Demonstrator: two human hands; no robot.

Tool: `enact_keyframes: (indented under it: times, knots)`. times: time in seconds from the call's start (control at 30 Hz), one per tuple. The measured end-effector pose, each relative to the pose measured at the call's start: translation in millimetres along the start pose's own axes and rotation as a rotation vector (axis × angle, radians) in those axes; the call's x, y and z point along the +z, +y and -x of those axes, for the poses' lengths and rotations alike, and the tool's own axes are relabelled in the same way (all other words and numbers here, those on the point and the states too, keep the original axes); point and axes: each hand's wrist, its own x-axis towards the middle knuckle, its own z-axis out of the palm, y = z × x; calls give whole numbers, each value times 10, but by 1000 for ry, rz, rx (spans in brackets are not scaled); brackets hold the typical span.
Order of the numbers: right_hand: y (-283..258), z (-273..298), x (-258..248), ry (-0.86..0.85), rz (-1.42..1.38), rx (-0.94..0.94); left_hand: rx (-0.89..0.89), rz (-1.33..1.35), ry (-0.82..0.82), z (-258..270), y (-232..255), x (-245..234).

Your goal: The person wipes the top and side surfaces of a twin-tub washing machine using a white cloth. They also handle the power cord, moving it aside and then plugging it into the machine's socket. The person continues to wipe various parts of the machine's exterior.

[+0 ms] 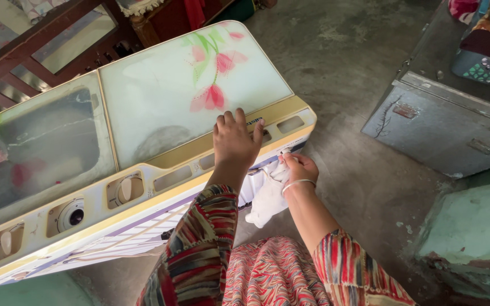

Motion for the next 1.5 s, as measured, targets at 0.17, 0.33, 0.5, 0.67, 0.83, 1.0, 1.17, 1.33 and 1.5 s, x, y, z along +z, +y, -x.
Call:
enact_keyframes:
  times: [0.17, 0.33, 0.5, 0.67, 0.83, 1.0, 1.17, 1.33, 1.5]
  knots:
    - [-32, 25, -77, -39, 114, -39, -14, 3, -25, 12, -2, -5]
    - [-156, 276, -6, -31, 781, -848, -19, 11, -41, 5, 4, -18]
    - [-187, 491, 13, -77, 863, -1046, -19, 12, -28, 11, 1, -11]
    - [-200, 455, -41, -148, 662, -892, -20, 14, -30, 25, -10, -25]
    - [-84, 215, -102, -120, 474, -686, -36, 30, -47, 14, 10, -29]
    - [75, 18, -151, -44, 259, -299, -30, 23, -46, 8, 13, -38]
    - [-3, -101, -146, -81, -105, 246, -37, 16, -58, 3, 16, -37]
    - [118, 95, 12, 93, 509, -351, -32, 35, -56, 10, 16, -47]
    - [265, 117, -85, 24, 590, -676, -27, 22, -32, 0, 8, -27]
